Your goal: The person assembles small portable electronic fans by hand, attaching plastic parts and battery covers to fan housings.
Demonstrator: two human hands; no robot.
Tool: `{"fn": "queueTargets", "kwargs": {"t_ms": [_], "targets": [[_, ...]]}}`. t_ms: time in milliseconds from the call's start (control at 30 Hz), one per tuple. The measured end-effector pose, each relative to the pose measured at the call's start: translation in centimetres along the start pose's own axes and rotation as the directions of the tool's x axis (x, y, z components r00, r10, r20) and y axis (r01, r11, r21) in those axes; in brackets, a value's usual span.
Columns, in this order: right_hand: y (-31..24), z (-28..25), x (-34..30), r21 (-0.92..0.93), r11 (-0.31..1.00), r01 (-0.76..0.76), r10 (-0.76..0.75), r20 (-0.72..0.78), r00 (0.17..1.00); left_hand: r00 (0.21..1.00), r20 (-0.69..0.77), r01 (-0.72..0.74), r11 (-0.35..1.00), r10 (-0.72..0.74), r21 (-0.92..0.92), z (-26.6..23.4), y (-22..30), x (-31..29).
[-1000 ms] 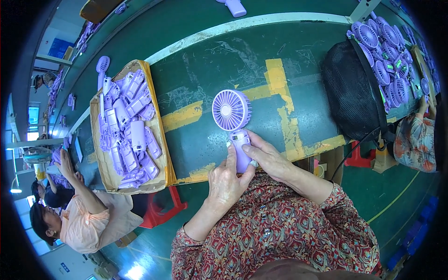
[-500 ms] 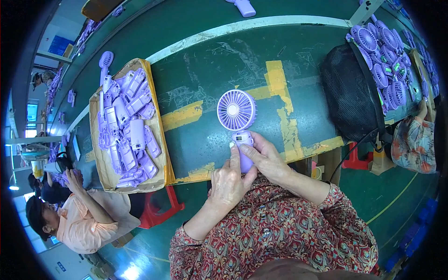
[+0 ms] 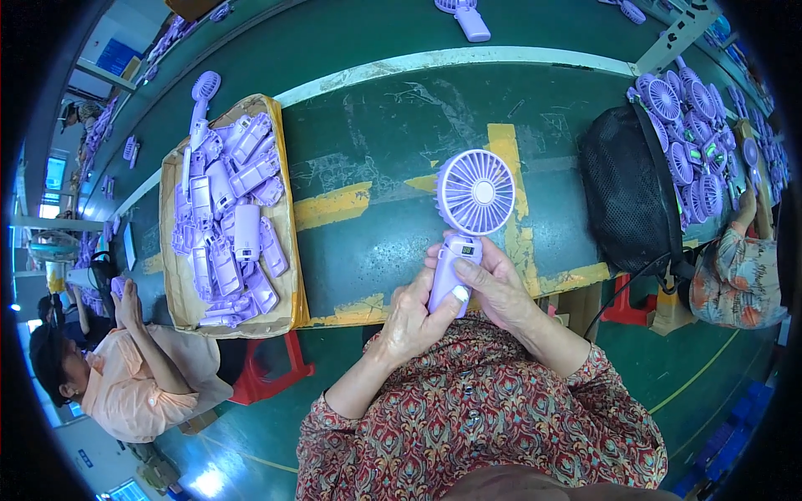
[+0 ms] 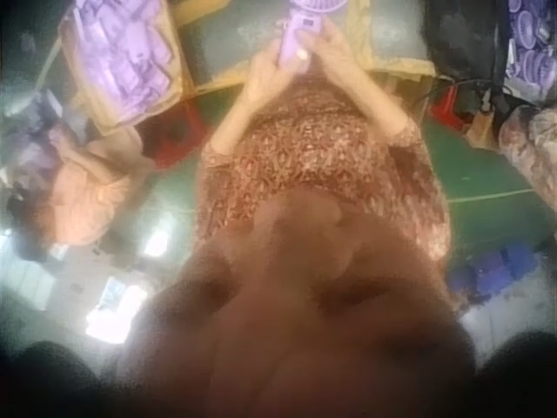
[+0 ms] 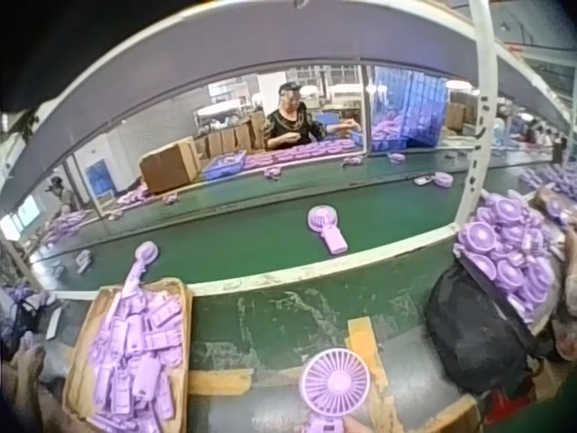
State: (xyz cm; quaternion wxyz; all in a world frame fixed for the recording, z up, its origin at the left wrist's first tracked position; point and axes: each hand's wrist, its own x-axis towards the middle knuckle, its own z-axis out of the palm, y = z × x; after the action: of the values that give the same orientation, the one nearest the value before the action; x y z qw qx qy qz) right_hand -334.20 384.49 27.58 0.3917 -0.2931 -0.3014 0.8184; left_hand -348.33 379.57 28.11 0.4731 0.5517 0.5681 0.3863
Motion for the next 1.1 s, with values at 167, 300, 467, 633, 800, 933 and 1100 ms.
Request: {"fn": "queueTargets", "kwargs": {"t_ms": [167, 300, 467, 633, 800, 933, 1100], "targets": [[-0.6, 0.4, -0.6, 0.072, 0.997, 0.007, -0.007, -0.002, 1.0, 0.982, -0.059, -0.172, 0.977, 0.18, 0.126, 0.6, -0.2, -0.2], [-0.6, 0.3, 0.1, 0.111, 0.994, 0.002, 0.001, -0.025, 1.0, 0.978, -0.086, -0.178, 0.975, 0.19, 0.134, 0.5, 0.2, 0.7], [-0.8, -0.1, 1.6, 0.032, 0.999, -0.005, 0.005, 0.02, 1.0, 0.998, -0.054, -0.038, 0.993, 0.044, 0.109, 0.0, 0.2, 2.2], [-2.7, -1.8, 3.4, -0.082, 0.994, -0.078, 0.08, 0.021, 0.997, 0.998, -0.028, -0.045, 0.993, 0.048, 0.11, 0.6, -0.7, 5.2], [-7.9, -3.1, 11.9, -0.407, 0.912, 0.053, -0.131, -0.168, 0.977, 0.989, -0.13, -0.087, 0.989, 0.071, -0.121, 0.0, -1.9, 10.0], [-12.9, -3.8, 21.7, -0.981, 0.161, -0.112, -0.528, -0.182, 0.829, 0.976, -0.207, -0.092, 0.985, 0.061, -0.145, -0.5, -2.9, 11.1], [-15.1, -5.8, 32.1, -0.996, -0.08, -0.032, -0.756, 0.04, 0.654, 0.991, -0.132, -0.05, 0.983, 0.027, -0.177, 0.0, -2.4, 11.0]]}}
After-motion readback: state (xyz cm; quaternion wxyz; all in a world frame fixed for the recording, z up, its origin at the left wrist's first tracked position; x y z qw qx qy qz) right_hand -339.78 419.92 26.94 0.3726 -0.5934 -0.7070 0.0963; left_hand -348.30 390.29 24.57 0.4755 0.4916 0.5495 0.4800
